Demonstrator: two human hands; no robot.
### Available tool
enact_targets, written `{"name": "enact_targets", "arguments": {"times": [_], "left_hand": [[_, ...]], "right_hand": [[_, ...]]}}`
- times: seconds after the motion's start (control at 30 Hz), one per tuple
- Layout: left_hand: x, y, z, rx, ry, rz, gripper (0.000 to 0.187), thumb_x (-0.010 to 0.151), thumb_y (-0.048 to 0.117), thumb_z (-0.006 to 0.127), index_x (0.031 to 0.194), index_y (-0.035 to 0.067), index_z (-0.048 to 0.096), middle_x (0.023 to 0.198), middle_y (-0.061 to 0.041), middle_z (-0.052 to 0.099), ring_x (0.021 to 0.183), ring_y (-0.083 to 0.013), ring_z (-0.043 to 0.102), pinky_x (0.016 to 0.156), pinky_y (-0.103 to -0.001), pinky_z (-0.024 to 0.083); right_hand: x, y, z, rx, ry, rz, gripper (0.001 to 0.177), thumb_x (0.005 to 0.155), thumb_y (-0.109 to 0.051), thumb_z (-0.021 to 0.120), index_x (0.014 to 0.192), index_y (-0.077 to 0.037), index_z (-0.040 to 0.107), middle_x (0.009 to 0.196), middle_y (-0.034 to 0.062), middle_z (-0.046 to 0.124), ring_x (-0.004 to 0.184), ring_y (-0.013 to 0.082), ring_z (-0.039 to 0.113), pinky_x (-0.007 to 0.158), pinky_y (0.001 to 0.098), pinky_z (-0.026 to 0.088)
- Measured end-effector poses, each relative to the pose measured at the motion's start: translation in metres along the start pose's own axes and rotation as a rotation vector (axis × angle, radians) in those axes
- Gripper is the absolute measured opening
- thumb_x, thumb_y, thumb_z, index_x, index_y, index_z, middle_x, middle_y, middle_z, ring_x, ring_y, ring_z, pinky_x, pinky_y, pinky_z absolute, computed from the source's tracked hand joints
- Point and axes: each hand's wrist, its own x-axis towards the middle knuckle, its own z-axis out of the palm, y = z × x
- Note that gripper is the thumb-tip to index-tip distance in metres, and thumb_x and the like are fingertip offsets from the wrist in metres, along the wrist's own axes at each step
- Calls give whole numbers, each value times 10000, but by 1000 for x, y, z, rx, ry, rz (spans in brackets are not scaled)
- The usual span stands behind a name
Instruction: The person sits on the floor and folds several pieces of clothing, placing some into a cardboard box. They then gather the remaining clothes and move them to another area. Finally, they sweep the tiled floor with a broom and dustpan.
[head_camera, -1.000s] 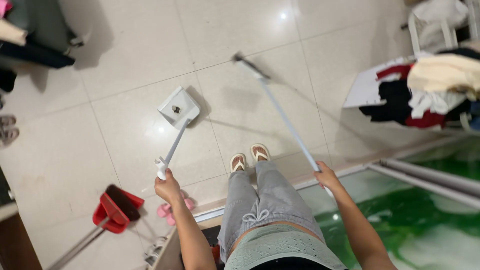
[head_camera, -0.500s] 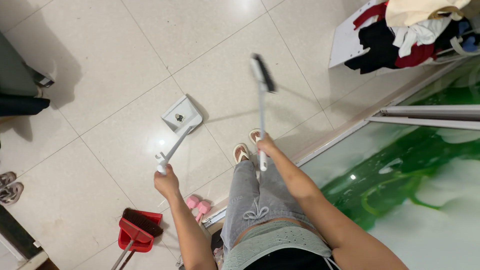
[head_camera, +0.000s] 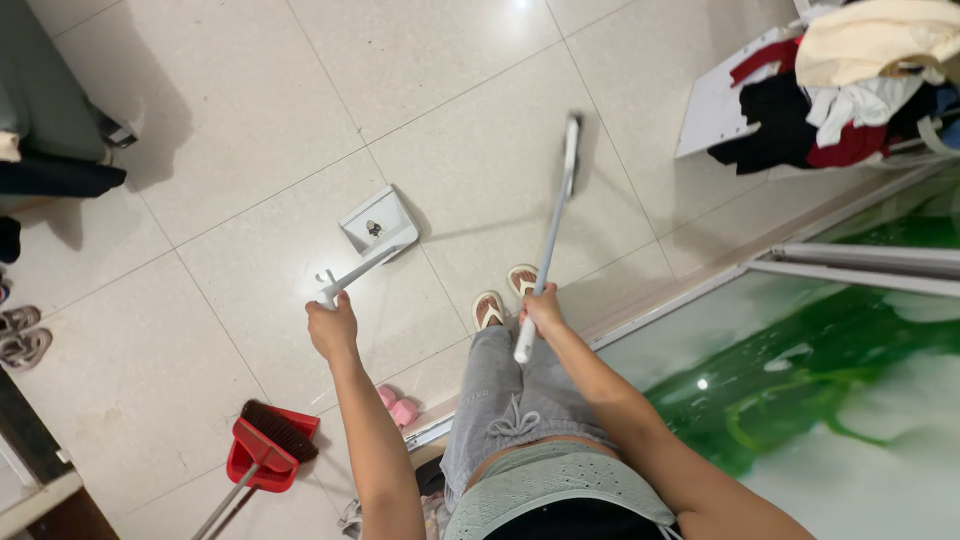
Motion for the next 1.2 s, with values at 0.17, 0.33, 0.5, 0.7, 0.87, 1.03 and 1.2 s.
{"name": "enact_targets", "arguments": {"times": [0.17,0.33,0.5,0.7,0.87,1.03,1.2], "left_hand": [[-3,0,-11,-123,-62,-27,562,914,375,736,1269,-14,539,1149,-214,694,1035,-380,682,878,-482,534],[-16,6,-12,-157,72,59,615,900,341,776,1355,11,525,1191,-244,664,1078,-412,638,895,-487,507],[-45,7,-37,-416,69,-40,677,895,333,742,1437,27,476,1279,-207,617,1059,-333,665,887,-439,538],[-71,-68,-104,-615,287,-134,623,929,356,722,1410,25,504,1336,-183,573,1087,-292,642,873,-417,546],[-63,-199,-138,-630,553,-269,610,921,348,738,1381,7,526,1310,-197,577,1071,-294,643,908,-420,537],[-36,-344,-170,-631,784,-424,601,917,305,757,1360,-28,526,1315,-228,554,1071,-320,638,959,-421,523],[-21,-459,-182,-777,1080,-679,719,919,254,764,1454,-57,398,1410,-256,450,1158,-356,602,996,-438,513]], "right_hand": [[12,-34,21,-72,-326,-1,387,897,6,616,1188,146,404,721,161,538,467,214,561,357,374,468],[-28,-90,54,-254,-442,-85,528,850,-11,603,1320,-20,362,737,110,557,494,185,528,368,356,448],[-141,-134,143,-257,-718,-127,657,866,-57,574,1445,-58,262,770,104,557,498,177,550,396,328,448],[-287,-125,229,-403,-1078,-189,769,899,-68,558,1509,-79,90,830,115,569,516,209,583,461,352,515],[-354,-43,332,-338,-1279,-168,740,922,-74,574,1519,-60,137,828,111,582,547,197,602,490,335,517],[-392,66,451,-302,-1343,-56,431,946,-91,603,1309,-6,387,828,103,597,575,182,592,494,321,495],[-414,166,530,-403,-1359,123,176,963,-165,602,1021,-42,490,824,82,607,592,173,569,523,327,484]]}}
